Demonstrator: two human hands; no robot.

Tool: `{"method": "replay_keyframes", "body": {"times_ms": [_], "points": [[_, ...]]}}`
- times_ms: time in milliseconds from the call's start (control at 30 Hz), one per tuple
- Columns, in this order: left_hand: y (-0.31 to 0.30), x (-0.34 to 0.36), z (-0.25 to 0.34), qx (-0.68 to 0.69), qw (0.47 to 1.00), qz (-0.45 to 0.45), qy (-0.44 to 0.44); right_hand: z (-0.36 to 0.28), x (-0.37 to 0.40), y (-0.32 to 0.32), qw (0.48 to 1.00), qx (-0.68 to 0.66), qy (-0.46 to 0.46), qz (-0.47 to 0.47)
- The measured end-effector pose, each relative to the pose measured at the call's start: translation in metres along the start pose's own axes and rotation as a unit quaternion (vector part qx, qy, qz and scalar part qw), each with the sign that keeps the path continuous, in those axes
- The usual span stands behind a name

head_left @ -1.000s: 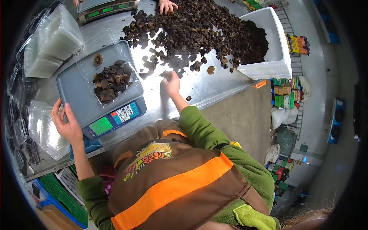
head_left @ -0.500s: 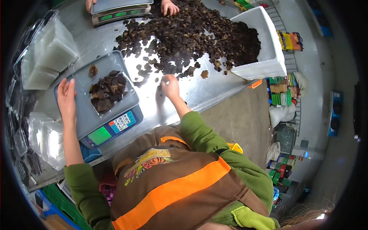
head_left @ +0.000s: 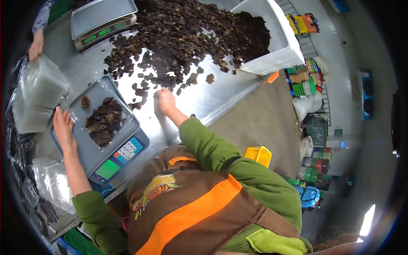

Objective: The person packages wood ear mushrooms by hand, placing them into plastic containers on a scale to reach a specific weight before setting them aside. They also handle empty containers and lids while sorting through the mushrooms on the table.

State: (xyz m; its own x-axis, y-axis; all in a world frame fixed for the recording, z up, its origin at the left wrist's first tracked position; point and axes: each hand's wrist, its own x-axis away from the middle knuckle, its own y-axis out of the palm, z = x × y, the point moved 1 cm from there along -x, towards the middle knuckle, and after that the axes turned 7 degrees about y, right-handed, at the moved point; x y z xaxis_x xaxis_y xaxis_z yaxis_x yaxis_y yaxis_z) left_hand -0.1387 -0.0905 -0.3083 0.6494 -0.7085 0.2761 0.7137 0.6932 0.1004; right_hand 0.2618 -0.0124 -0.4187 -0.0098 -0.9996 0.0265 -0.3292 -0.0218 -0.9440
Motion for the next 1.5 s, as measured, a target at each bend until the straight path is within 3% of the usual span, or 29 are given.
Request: {"method": "replay_keyframes", "body": {"times_ms": [100, 167, 233, 333, 367, 400, 433, 467, 533, 567, 633, 700, 767, 800, 833, 900, 967, 1000, 1033, 1100, 1167, 1267, 1400, 1500], "points": [[0.002, 0.013, 0.020, 0.042, 0.999, 0.005, 0.016, -0.059, 0.013, -0.054, 0.967, -0.248, -0.013, 0.051], [0.001, 0.022, 0.029, 0.040, 0.999, -0.002, 0.008, -0.110, 0.029, -0.097, 0.908, -0.413, -0.067, -0.006], [0.004, 0.024, 0.034, 0.074, 0.997, -0.036, 0.012, -0.144, 0.037, -0.126, 0.882, -0.426, -0.178, -0.095], [0.007, 0.051, 0.041, 0.043, 0.995, -0.061, 0.063, -0.149, 0.031, -0.123, 0.881, -0.435, -0.166, -0.089], [0.004, 0.065, 0.041, 0.044, 0.995, -0.059, 0.064, -0.143, 0.027, -0.122, 0.860, -0.481, -0.062, -0.159], [-0.003, 0.081, 0.040, -0.045, 0.990, -0.083, 0.105, -0.137, 0.026, -0.119, 0.824, -0.518, 0.044, -0.226], [-0.010, 0.097, 0.037, -0.134, 0.975, -0.107, 0.143, -0.131, 0.028, -0.119, 0.824, -0.517, 0.044, -0.229], [-0.016, 0.114, 0.029, -0.134, 0.975, -0.105, 0.142, -0.125, 0.031, -0.117, 0.810, -0.523, 0.063, -0.258], [-0.022, 0.142, 0.008, -0.330, 0.897, -0.142, 0.258, -0.116, 0.039, -0.113, 0.798, -0.516, 0.072, -0.304], [-0.023, 0.150, 0.001, -0.330, 0.897, -0.140, 0.257, -0.113, 0.043, -0.108, 0.798, -0.515, 0.071, -0.306], [-0.025, 0.160, -0.015, -0.275, 0.930, -0.151, 0.192, -0.113, 0.050, -0.103, 0.892, -0.374, -0.094, -0.238], [-0.026, 0.162, -0.024, -0.256, 0.936, -0.140, 0.197, -0.115, 0.051, -0.104, 0.890, -0.367, -0.107, -0.247], [-0.026, 0.161, -0.029, -0.156, 0.973, -0.143, 0.094, -0.114, 0.050, -0.105, 0.878, -0.380, -0.068, -0.283], [-0.026, 0.159, -0.038, -0.148, 0.975, -0.136, 0.092, -0.110, 0.048, -0.105, 0.881, -0.369, -0.101, -0.279], [-0.028, 0.156, -0.043, -0.145, 0.976, -0.149, 0.069, -0.107, 0.048, -0.109, 0.895, -0.329, -0.108, -0.281], [-0.028, 0.154, -0.034, -0.178, 0.964, -0.178, 0.085, -0.112, 0.047, -0.121, 0.872, -0.287, -0.014, -0.397], [-0.032, 0.140, -0.047, -0.200, 0.950, -0.239, 0.037, -0.109, 0.044, -0.109, 0.892, -0.234, -0.016, -0.385], [-0.031, 0.132, -0.050, -0.186, 0.947, -0.259, -0.040, -0.113, 0.044, -0.110, 0.888, -0.257, -0.017, -0.381], [-0.028, 0.131, -0.035, -0.100, 0.957, -0.252, -0.107, -0.117, 0.046, -0.109, 0.884, -0.279, -0.011, -0.374], [-0.031, 0.126, -0.031, 0.029, 0.962, -0.226, -0.148, -0.123, 0.051, -0.096, 0.823, -0.437, 0.009, -0.364], [-0.036, 0.132, -0.015, 0.144, 0.961, -0.187, -0.141, -0.145, 0.055, -0.112, 0.814, -0.451, 0.007, -0.366], [-0.066, 0.128, 0.010, 0.233, 0.964, -0.115, -0.059, -0.171, 0.063, -0.133, 0.788, -0.445, -0.075, -0.419], [-0.146, 0.076, 0.073, 0.209, 0.962, -0.041, 0.173, -0.171, 0.059, -0.125, 0.829, -0.341, -0.140, -0.420], [-0.183, 0.031, 0.142, 0.193, 0.939, 0.099, 0.266, -0.172, 0.060, -0.117, 0.853, -0.309, -0.155, -0.391]]}}
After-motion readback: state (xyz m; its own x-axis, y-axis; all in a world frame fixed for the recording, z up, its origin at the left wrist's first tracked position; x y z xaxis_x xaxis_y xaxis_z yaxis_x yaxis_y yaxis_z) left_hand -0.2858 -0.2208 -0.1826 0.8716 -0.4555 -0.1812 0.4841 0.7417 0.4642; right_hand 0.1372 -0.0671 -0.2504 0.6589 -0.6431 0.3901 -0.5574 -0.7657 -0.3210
